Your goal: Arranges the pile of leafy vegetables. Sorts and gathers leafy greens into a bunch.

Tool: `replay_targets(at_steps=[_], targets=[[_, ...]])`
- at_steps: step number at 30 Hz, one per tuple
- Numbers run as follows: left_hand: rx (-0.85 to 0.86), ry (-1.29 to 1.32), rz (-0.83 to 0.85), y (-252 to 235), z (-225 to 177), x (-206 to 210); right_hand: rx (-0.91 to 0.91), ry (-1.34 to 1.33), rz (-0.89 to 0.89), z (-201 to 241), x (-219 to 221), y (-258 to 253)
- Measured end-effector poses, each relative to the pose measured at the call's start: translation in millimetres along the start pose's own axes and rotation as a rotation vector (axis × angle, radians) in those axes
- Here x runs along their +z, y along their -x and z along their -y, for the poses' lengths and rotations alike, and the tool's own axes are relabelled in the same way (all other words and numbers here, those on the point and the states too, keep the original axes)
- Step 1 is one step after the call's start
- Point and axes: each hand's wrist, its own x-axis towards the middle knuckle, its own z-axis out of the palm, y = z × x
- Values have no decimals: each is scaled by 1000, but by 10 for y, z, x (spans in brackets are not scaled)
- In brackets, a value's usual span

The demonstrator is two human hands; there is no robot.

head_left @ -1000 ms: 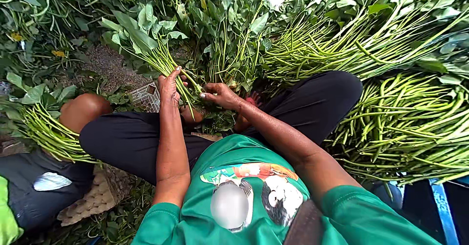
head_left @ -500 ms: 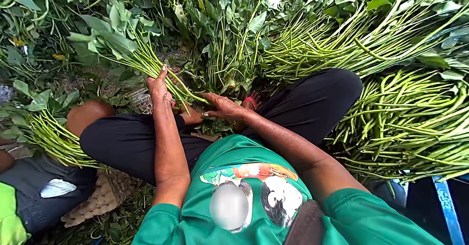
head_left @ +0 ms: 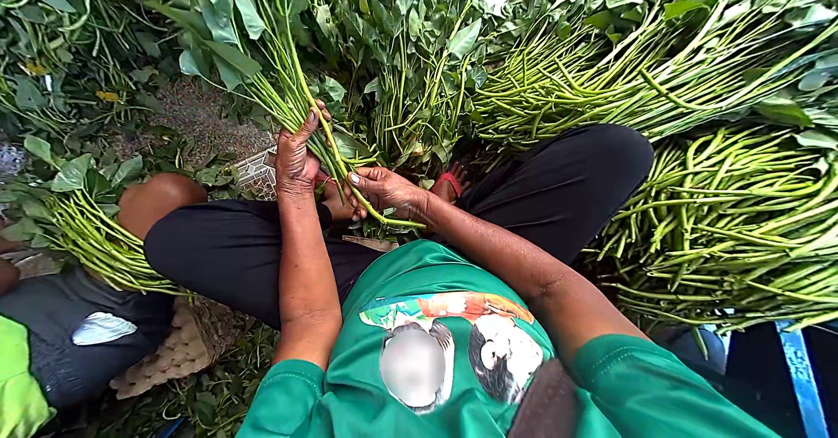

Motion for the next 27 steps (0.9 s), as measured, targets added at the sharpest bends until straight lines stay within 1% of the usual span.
replay_targets(at_steps=[2, 5, 6, 8, 11, 13, 14, 15, 16, 17, 19, 21, 22, 24, 25, 27], targets=[[-10, -34, -69, -8, -5, 8, -96, 91, -109, -60, -5, -29], [-12, -98, -140, 9, -36, 61, -226, 286, -165, -63, -76, -59], [-11, -120, -153, 21, -49, 90, -263, 406, -184, -49, -107, -62], [-13, -158, -162, 30, -59, 112, -334, 735, -230, -1, -183, -54], [-24, -217, -126, 32, -69, 74, -482, 1214, -279, 43, -233, -15], [-11, -257, -108, 35, -89, 68, -569, 1452, -326, 49, -246, 20], [0, -273, -105, 41, -106, 78, -587, 1520, -350, 43, -264, 43], [8, -287, -98, 42, -121, 80, -573, 1532, -377, 36, -289, 60], [15, -298, -93, 36, -131, 73, -514, 1494, -399, 40, -314, 61], [21, -306, -89, 28, -131, 59, -405, 1410, -395, 64, -340, 50], [41, -318, -81, 16, -103, 29, -192, 1215, -276, 128, -393, 13], [44, -322, -83, 7, -80, 32, -11, 1138, -140, 170, -355, 9], [44, -319, -91, 6, -72, 39, 37, 1152, -140, 147, -288, 29], [33, -303, -113, 3, -69, 29, 41, 1158, -225, 79, -55, 168], [24, -276, -117, 2, -75, 20, 78, 1138, -209, 70, 1, 222], [-21, -141, -99, 13, -93, 7, 171, 1124, -102, 1, -90, 239]])
